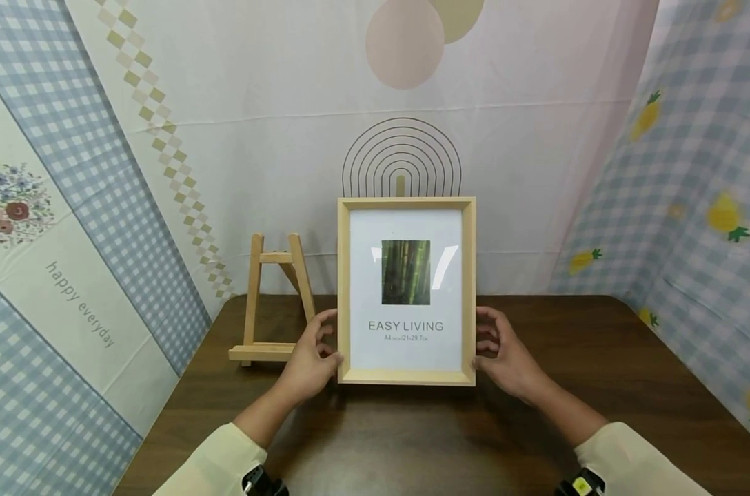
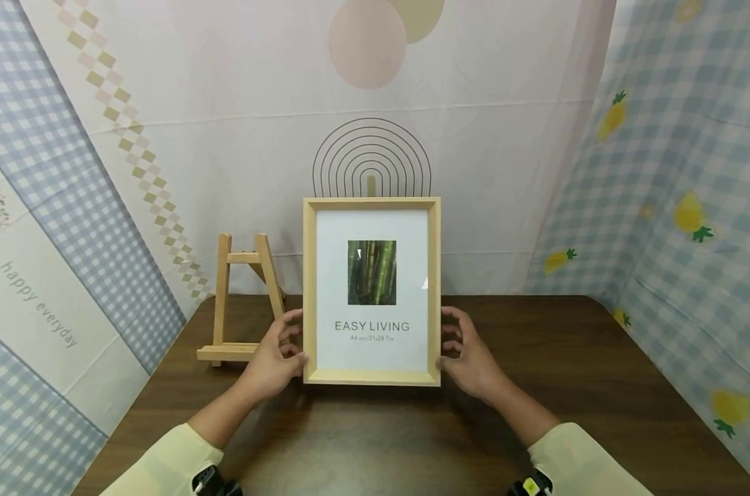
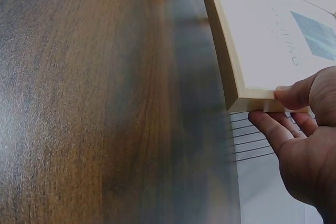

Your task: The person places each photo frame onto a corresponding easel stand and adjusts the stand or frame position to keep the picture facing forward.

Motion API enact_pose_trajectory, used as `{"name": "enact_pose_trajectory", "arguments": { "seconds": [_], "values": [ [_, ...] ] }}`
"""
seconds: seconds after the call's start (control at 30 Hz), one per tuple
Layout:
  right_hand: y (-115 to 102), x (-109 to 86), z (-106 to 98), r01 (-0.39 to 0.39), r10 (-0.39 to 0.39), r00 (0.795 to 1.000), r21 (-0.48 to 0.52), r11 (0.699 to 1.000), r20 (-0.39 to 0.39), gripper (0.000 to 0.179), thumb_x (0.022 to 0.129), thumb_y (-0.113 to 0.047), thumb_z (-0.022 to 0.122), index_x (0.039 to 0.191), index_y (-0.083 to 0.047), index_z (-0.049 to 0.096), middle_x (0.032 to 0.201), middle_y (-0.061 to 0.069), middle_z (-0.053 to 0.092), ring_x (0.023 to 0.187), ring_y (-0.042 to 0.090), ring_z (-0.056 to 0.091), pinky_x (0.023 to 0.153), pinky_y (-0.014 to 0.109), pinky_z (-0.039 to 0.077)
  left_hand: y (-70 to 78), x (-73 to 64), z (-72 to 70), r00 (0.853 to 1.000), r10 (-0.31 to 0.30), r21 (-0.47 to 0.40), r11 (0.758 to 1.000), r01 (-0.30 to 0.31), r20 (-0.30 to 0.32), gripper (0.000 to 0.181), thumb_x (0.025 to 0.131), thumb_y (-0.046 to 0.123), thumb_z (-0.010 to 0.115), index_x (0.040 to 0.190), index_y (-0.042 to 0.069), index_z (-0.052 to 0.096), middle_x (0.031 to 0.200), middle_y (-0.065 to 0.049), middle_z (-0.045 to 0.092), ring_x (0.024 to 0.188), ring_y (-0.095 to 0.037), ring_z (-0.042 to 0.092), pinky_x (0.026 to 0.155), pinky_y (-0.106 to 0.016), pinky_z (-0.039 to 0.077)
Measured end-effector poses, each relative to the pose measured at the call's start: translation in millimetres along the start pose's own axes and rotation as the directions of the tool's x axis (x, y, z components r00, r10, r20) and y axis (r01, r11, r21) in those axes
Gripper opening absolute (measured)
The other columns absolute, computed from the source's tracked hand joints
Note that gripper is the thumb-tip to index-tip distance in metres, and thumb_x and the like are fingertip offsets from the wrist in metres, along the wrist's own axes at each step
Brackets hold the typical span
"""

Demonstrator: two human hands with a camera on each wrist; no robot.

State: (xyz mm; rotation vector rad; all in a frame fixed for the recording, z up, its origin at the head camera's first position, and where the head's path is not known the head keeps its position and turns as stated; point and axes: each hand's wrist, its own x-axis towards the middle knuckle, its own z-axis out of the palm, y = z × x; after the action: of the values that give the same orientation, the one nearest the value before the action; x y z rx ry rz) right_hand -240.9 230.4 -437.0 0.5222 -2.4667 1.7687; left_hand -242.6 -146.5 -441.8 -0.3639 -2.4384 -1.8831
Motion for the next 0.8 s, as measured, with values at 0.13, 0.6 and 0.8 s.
{"name": "enact_pose_trajectory", "arguments": {
  "seconds": [0.13,0.6,0.8],
  "values": [
    [-3,0.4,1,0.003,-0.003,1.0,0.008,1.0,-0.004,0.091,0.08,0.023,0.066,0.155,-0.008,0.024,0.137,0.032,0.05,0.104,0.04,0.063,0.076,0.033,0.059,0.8,0.2,-1.5,1.0,-0.002,-0.001,1.0,0.002,-0.001,0.079,0.091,-0.014,0.065,0.154,0.026,0.038,0.135,-0.017,0.053,0.089,-0.028,0.062,0.06,-0.039,0.057],
    [-10,3.6,2,0.014,-0.014,1.0,-0.004,1.0,-0.014,0.09,0.081,0.021,0.068,0.154,-0.01,0.025,0.136,0.03,0.051,0.106,0.041,0.063,0.076,0.033,0.058,7.8,0.7,-6.1,1.0,0.011,-0.01,1.0,-0.011,0.009,0.078,0.094,-0.012,0.063,0.157,0.023,0.034,0.14,-0.019,0.049,0.092,-0.03,0.061,0.064,-0.049,0.056],
    [-11,6.5,4,0.014,-0.014,1.0,-0.008,1.0,-0.019,0.09,0.081,0.022,0.067,0.154,-0.01,0.025,0.137,0.031,0.05,0.105,0.041,0.063,0.076,0.033,0.058,9.0,2.1,-9.8,1.0,0.025,-0.008,1.0,-0.025,0.014,0.076,0.094,-0.012,0.061,0.155,0.025,0.036,0.137,-0.019,0.05,0.093,-0.032,0.061,0.066,-0.04,0.056]
  ]
}}
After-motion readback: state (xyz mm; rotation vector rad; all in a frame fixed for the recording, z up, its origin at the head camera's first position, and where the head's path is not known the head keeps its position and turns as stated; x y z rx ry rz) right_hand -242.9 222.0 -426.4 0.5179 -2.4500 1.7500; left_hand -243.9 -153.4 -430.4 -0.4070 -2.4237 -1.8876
